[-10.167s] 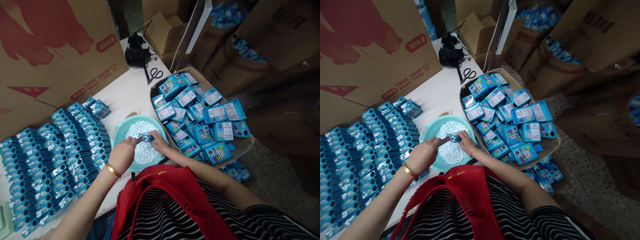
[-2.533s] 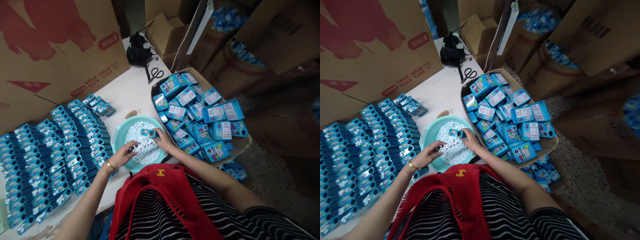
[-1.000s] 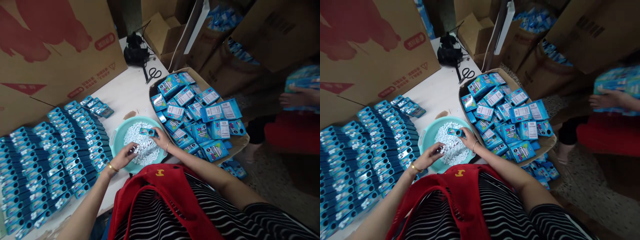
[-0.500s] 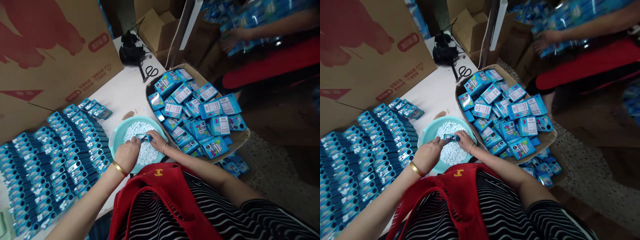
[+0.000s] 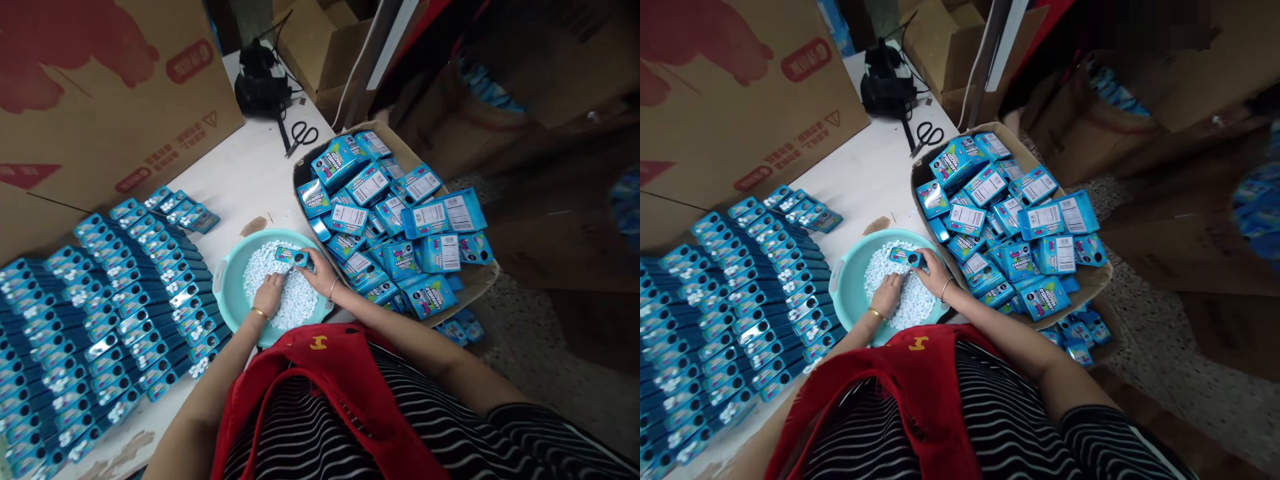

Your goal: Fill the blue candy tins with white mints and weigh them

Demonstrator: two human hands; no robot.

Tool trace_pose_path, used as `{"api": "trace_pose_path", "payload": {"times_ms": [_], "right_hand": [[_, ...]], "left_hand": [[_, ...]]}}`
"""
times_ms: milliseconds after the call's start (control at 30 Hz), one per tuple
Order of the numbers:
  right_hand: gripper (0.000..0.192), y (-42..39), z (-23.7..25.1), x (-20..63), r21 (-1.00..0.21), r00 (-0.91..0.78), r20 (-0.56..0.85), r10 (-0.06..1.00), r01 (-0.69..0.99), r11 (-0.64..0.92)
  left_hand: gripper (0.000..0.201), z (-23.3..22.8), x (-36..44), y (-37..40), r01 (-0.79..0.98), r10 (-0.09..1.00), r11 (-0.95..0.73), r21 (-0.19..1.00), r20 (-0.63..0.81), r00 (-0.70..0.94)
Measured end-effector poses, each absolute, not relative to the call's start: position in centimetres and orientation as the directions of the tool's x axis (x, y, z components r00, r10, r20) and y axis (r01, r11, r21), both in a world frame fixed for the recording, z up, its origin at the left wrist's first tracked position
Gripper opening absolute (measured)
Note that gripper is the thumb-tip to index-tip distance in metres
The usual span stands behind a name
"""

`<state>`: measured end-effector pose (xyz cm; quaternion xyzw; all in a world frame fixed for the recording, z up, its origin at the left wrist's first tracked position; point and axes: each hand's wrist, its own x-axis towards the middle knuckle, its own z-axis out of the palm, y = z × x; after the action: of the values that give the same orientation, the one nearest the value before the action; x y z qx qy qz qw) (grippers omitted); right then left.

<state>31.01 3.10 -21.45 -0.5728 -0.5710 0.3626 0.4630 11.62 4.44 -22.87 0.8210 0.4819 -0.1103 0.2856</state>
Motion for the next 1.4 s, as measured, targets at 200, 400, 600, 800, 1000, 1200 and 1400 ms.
{"api": "trace_pose_path", "payload": {"times_ms": [200, 400, 600, 800, 1000, 1200, 1400], "right_hand": [[0.034, 3.2, -21.8, 31.3, -0.958, 0.091, 0.096, 0.991, 0.279, 0.067], [0.033, 3.2, -21.8, 31.4, -0.961, 0.044, 0.082, 0.996, 0.267, 0.068], [0.028, 2.8, -22.0, 31.2, -0.952, 0.01, 0.094, 0.995, 0.295, 0.087], [0.042, 2.0, -22.7, 30.7, -0.923, -0.071, 0.167, 0.983, 0.34, 0.181], [0.048, 1.5, -23.3, 30.1, -0.891, -0.132, 0.211, 0.969, 0.382, 0.246], [0.043, 1.7, -23.7, 30.1, -0.912, -0.086, 0.202, 0.976, 0.347, 0.219], [0.032, 1.8, -22.9, 30.1, -0.948, 0.006, 0.123, 0.992, 0.297, 0.116]], "left_hand": [[0.04, -22.7, 11.0, 1.2, 0.739, 0.613, -0.301, 0.603, -0.471, 0.634], [0.032, -20.5, 9.9, 0.5, 0.663, 0.587, -0.153, 0.733, -0.472, 0.658], [0.032, -13.6, 7.9, 2.9, 0.564, 0.647, -0.017, 0.826, -0.421, 0.636], [0.023, -8.2, 9.4, 6.1, 0.717, 0.685, -0.331, 0.613, -0.367, 0.63], [0.028, -5.9, 14.6, 5.1, 0.834, 0.691, -0.55, 0.05, -0.535, 0.487], [0.033, -4.2, 14.5, 4.1, 0.843, 0.739, -0.538, 0.014, -0.473, 0.479], [0.033, -10.6, 8.1, 4.3, 0.87, 0.901, -0.123, 0.477, -0.313, 0.299]]}}
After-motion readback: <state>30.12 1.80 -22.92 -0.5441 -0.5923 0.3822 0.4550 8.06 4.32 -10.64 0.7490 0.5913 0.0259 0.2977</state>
